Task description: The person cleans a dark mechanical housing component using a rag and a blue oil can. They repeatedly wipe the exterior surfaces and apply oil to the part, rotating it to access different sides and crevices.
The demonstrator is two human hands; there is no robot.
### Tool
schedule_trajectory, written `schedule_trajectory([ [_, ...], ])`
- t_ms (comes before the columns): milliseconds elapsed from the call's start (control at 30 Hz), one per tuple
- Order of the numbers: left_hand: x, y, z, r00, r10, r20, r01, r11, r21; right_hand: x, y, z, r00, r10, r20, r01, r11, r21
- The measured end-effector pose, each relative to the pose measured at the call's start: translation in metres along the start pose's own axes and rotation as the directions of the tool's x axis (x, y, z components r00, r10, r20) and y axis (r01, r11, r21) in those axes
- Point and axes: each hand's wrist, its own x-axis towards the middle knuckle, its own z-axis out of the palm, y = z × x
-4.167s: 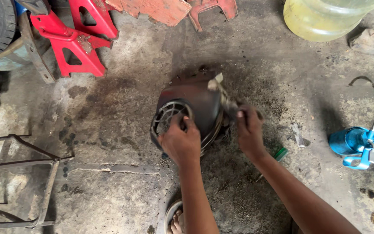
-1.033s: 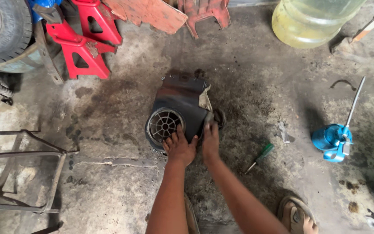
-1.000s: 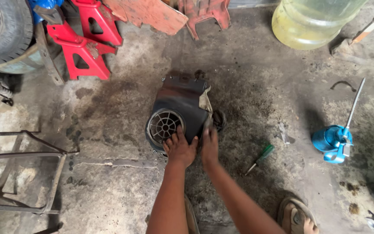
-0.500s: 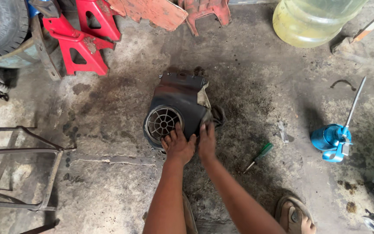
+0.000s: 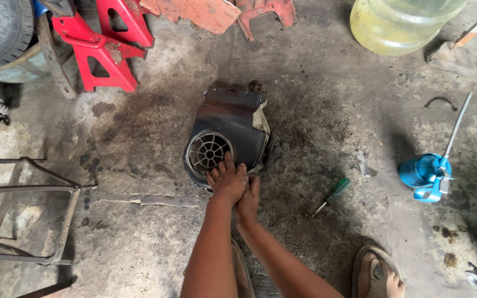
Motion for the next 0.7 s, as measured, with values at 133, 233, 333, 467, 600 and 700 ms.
schedule_trajectory([
  [133, 0.006, -0.005, -0.001, 1.0, -0.014, 0.025, 0.015, 1.0, -0.014, 0.031, -0.016, -0.003, 0.997, -0.07, -0.018, 0.07, 0.997, -0.013],
  [233, 0.009, -0.006, 0.002, 1.0, -0.002, 0.009, 0.003, 1.0, -0.017, 0.044, -0.013, -0.024, 0.985, -0.171, 0.038, 0.174, 0.976, -0.131],
  [333, 0.012, -0.006, 0.003, 0.999, -0.015, 0.029, 0.016, 0.999, -0.029, 0.026, 0.004, -0.042, 0.998, -0.064, 0.01, 0.064, 0.937, -0.342],
  [467, 0.015, -0.008, 0.002, 0.999, 0.004, 0.044, 0.0, 0.996, -0.085, -0.02, 0.026, -0.028, 0.986, 0.159, 0.042, -0.158, 0.987, -0.019],
  [600, 0.02, -0.016, 0.002, 0.998, 0.009, 0.061, -0.004, 0.996, -0.084, -0.031, -0.006, -0.01, 0.949, 0.311, 0.057, -0.315, 0.943, 0.108],
  [700, 0.024, -0.02, 0.006, 1.0, 0.011, 0.019, -0.009, 0.996, -0.092, -0.021, -0.027, -0.003, 0.961, 0.259, 0.1, -0.277, 0.886, 0.373],
])
